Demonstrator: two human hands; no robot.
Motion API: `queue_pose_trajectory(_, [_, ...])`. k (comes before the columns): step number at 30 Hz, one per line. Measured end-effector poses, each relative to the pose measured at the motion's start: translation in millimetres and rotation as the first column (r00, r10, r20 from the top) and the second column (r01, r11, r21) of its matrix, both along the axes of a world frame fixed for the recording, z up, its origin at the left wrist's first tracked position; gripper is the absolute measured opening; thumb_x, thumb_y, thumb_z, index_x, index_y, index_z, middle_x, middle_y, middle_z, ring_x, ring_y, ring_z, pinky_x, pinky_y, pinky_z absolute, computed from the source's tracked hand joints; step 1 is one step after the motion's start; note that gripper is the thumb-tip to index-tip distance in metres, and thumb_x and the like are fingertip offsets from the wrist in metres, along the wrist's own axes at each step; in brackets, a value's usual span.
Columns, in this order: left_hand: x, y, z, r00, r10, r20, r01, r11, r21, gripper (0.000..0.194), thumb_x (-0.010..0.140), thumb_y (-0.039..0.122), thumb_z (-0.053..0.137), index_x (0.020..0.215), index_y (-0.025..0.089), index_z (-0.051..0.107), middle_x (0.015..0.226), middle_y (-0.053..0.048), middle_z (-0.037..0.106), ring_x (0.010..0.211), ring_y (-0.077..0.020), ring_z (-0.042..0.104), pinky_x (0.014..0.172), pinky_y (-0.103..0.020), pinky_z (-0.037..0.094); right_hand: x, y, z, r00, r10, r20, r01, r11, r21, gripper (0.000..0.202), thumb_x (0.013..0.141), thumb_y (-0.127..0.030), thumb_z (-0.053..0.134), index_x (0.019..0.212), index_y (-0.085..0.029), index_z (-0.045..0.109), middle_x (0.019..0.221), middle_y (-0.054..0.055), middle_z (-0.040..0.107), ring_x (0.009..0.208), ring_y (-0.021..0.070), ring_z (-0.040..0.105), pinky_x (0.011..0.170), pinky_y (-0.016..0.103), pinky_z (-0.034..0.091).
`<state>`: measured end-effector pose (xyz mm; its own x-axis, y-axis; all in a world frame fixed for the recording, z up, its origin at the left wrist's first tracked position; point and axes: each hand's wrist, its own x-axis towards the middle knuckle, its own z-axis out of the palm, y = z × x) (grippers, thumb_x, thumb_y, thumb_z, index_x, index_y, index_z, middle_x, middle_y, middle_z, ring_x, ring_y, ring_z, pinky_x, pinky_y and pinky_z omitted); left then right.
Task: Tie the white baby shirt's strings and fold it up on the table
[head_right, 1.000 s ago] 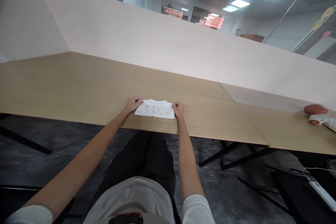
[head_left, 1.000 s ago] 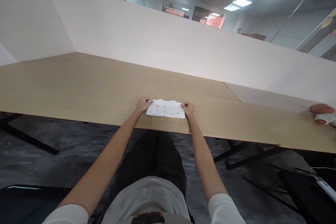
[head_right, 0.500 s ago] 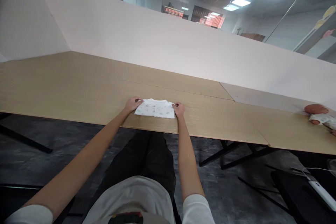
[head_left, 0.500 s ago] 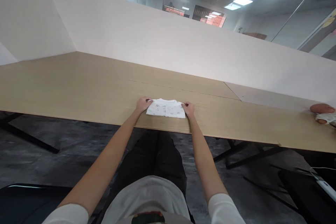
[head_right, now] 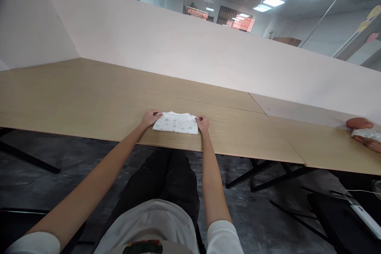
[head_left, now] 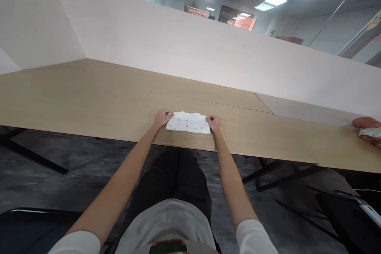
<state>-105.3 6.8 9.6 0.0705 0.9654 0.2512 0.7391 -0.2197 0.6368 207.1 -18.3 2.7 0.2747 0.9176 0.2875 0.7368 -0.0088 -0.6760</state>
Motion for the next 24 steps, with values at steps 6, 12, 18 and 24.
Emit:
queue_pose_trajectory(6, [0.0,0.0,0.3,1.000,0.000,0.000,0.000,1.000,0.001,0.038,0.081,0.040,0.055,0.101,0.015,0.074,0.110,-0.011,0.073,0.098,-0.0249,0.065,0.085,-0.032,0.048,-0.8,-1.4,0.8,1.000,-0.001,0.000,0.001,1.000,0.004,0.024,0.080,-0.032,0.063,0.091,-0.014,0.074,0.091,0.009,0.075,0.082,0.0194,0.067,0.076,0.026,0.048])
queue_pose_trajectory(12, [-0.5,-0.3,0.5,1.000,-0.005,-0.002,0.005,1.000,0.005,0.038,0.081,0.040,0.055,0.101,0.015,0.074,0.109,-0.011,0.073,0.099,-0.0249,0.065,0.086,-0.032,0.048,-1.8,-1.9,2.2,1.000,-0.012,-0.008,0.012,1.000,0.003,0.023,0.079,-0.032,0.063,0.089,-0.015,0.074,0.092,0.009,0.075,0.082,0.0194,0.067,0.076,0.026,0.048])
queue_pose_trajectory(18, [-0.6,-0.6,0.3,1.000,-0.005,-0.001,0.005,1.000,0.001,0.039,0.081,0.042,0.054,0.102,0.015,0.074,0.110,-0.011,0.072,0.098,-0.0246,0.065,0.086,-0.032,0.048,-3.3,-4.3,5.0,1.000,-0.006,0.006,0.006,1.000,0.001,0.022,0.080,-0.032,0.062,0.088,-0.015,0.074,0.093,0.010,0.075,0.085,0.0200,0.067,0.077,0.027,0.048])
queue_pose_trajectory(24, [-0.5,-0.9,0.3,1.000,-0.011,-0.005,0.011,1.000,0.018,0.039,0.081,0.041,0.054,0.101,0.015,0.074,0.110,-0.011,0.072,0.099,-0.0246,0.065,0.086,-0.031,0.047,-4.1,-5.6,6.9,1.000,-0.008,0.022,0.008,1.000,-0.023,0.024,0.081,-0.031,0.062,0.093,-0.014,0.074,0.095,0.010,0.075,0.087,0.0204,0.068,0.078,0.026,0.048])
